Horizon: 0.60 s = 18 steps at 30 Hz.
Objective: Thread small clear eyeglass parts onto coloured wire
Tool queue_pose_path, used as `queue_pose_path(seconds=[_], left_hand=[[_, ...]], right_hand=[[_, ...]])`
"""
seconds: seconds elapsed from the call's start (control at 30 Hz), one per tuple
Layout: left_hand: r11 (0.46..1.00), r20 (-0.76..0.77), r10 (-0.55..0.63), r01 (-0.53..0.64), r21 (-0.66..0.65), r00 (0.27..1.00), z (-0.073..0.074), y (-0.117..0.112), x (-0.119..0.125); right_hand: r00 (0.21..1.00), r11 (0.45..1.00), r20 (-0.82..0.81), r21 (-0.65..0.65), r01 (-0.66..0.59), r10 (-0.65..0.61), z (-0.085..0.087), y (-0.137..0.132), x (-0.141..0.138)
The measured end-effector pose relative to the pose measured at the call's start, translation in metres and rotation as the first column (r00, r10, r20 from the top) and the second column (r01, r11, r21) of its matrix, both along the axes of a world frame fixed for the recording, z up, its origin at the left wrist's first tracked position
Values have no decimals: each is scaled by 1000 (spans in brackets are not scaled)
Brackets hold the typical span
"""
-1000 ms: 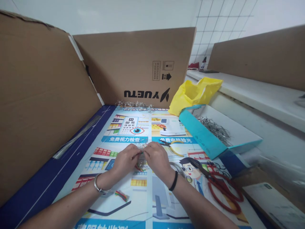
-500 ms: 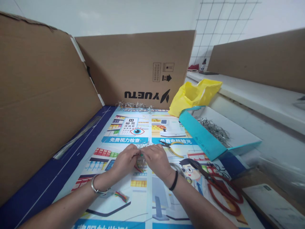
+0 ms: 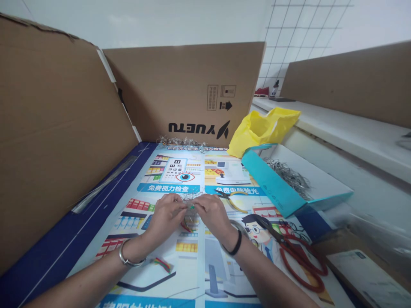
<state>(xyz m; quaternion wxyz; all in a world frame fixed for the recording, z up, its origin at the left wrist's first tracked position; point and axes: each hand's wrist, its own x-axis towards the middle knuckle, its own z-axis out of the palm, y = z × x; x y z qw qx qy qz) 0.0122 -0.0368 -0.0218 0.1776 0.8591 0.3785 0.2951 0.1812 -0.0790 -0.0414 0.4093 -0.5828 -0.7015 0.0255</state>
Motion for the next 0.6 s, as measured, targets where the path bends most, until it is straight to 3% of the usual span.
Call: queue_pose_path(seconds=[0.27, 0.6], left_hand=[[986, 93, 110, -97, -137, 990, -12, -2, 7], [912, 213, 189, -91, -400, 959, -11, -3, 14]], right_hand=[[999, 1000, -46, -14, 0, 0, -2, 2, -1], [1000, 999, -15, 42, 8, -7, -3, 2, -3]])
